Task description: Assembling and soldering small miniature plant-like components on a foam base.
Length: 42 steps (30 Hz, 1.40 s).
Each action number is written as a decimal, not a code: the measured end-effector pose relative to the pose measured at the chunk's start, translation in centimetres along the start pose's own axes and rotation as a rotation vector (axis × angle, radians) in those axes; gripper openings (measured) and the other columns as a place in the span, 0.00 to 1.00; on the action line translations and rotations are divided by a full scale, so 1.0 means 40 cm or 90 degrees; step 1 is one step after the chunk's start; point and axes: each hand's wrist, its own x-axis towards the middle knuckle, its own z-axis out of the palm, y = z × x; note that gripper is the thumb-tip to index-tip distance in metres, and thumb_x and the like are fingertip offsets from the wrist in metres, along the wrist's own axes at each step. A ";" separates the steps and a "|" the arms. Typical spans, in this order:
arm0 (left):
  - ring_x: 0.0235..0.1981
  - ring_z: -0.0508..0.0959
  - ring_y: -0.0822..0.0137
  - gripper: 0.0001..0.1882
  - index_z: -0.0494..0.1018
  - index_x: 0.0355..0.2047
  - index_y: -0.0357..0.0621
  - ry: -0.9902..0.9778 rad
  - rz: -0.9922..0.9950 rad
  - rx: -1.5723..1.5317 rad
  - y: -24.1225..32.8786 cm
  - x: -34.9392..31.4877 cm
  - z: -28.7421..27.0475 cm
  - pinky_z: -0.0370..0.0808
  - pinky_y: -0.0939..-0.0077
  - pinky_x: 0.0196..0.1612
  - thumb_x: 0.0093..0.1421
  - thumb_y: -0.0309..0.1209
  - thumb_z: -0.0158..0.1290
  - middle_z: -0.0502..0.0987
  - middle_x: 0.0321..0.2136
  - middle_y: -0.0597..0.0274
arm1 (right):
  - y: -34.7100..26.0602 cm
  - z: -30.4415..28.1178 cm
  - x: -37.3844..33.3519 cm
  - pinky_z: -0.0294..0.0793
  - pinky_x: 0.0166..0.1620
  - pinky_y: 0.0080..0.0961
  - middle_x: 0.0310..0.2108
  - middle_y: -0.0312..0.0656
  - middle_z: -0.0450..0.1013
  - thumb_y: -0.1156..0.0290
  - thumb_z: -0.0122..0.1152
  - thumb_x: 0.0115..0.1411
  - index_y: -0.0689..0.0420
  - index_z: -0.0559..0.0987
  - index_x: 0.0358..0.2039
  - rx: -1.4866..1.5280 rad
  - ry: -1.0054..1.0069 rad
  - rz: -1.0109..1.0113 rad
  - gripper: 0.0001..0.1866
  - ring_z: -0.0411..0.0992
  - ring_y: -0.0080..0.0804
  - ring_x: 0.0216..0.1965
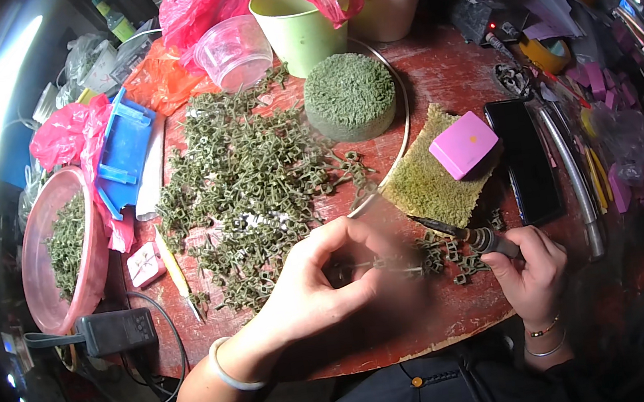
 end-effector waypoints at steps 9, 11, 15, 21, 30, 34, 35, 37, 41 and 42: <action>0.46 0.77 0.71 0.10 0.72 0.41 0.38 -0.001 -0.022 -0.007 -0.002 0.003 -0.004 0.73 0.73 0.52 0.60 0.21 0.57 0.79 0.42 0.59 | -0.001 0.008 0.006 0.59 0.19 0.25 0.18 0.36 0.65 0.52 0.71 0.56 0.60 0.74 0.27 0.013 0.026 -0.018 0.23 0.62 0.27 0.15; 0.46 0.77 0.71 0.10 0.72 0.41 0.39 -0.002 -0.025 -0.008 -0.003 0.002 -0.006 0.73 0.73 0.53 0.60 0.21 0.57 0.79 0.41 0.60 | -0.005 -0.001 0.009 0.63 0.20 0.28 0.19 0.39 0.67 0.54 0.73 0.54 0.59 0.75 0.28 0.006 0.003 -0.021 0.22 0.66 0.33 0.17; 0.45 0.77 0.71 0.10 0.72 0.41 0.39 -0.002 -0.021 -0.018 0.000 0.004 -0.007 0.73 0.73 0.53 0.60 0.22 0.58 0.79 0.41 0.60 | -0.005 -0.006 0.011 0.67 0.21 0.31 0.20 0.41 0.70 0.57 0.75 0.52 0.59 0.75 0.29 -0.009 -0.025 -0.028 0.20 0.70 0.40 0.18; 0.42 0.77 0.73 0.11 0.72 0.42 0.39 0.009 0.002 -0.075 0.000 0.007 -0.003 0.73 0.75 0.49 0.59 0.23 0.59 0.78 0.40 0.63 | -0.006 -0.007 0.011 0.67 0.21 0.31 0.20 0.41 0.69 0.58 0.75 0.52 0.59 0.75 0.29 -0.005 -0.024 -0.028 0.20 0.70 0.40 0.18; 0.24 0.66 0.81 0.13 0.69 0.40 0.39 0.055 -0.084 -0.331 0.039 0.009 -0.002 0.56 0.90 0.19 0.59 0.32 0.55 0.73 0.36 0.64 | -0.004 -0.004 0.010 0.67 0.21 0.31 0.19 0.40 0.69 0.57 0.76 0.51 0.58 0.75 0.28 -0.004 -0.024 -0.022 0.20 0.69 0.39 0.18; 0.25 0.66 0.81 0.11 0.70 0.39 0.40 0.046 -0.065 -0.342 0.027 0.008 -0.006 0.56 0.91 0.19 0.60 0.33 0.56 0.72 0.34 0.63 | -0.004 0.000 0.010 0.66 0.21 0.30 0.19 0.40 0.69 0.57 0.76 0.51 0.58 0.75 0.28 0.001 -0.024 -0.022 0.21 0.69 0.38 0.17; 0.25 0.66 0.81 0.11 0.70 0.37 0.40 0.039 -0.062 -0.339 0.022 0.007 -0.008 0.56 0.91 0.19 0.61 0.34 0.56 0.71 0.34 0.63 | -0.003 -0.001 0.009 0.66 0.20 0.30 0.19 0.40 0.69 0.56 0.76 0.51 0.58 0.75 0.28 0.001 -0.021 -0.022 0.21 0.69 0.38 0.17; 0.25 0.66 0.80 0.11 0.71 0.36 0.41 0.033 -0.059 -0.334 0.013 0.005 -0.011 0.56 0.91 0.19 0.62 0.35 0.57 0.70 0.34 0.63 | -0.003 -0.001 0.009 0.66 0.20 0.30 0.19 0.40 0.69 0.56 0.76 0.50 0.58 0.75 0.28 0.002 -0.019 -0.023 0.21 0.69 0.38 0.17; 0.25 0.68 0.79 0.09 0.72 0.31 0.43 0.060 -0.047 -0.259 0.010 0.008 -0.014 0.61 0.87 0.23 0.62 0.32 0.60 0.72 0.30 0.67 | -0.001 0.002 0.008 0.66 0.20 0.30 0.19 0.40 0.68 0.56 0.76 0.50 0.59 0.75 0.28 0.001 -0.021 -0.019 0.21 0.69 0.38 0.17; 0.25 0.69 0.79 0.08 0.73 0.29 0.44 0.102 -0.042 -0.151 0.013 0.011 -0.014 0.66 0.84 0.27 0.61 0.30 0.61 0.74 0.27 0.70 | -0.001 0.001 0.008 0.66 0.20 0.30 0.19 0.40 0.68 0.55 0.76 0.50 0.59 0.75 0.28 0.004 -0.020 -0.016 0.22 0.69 0.37 0.17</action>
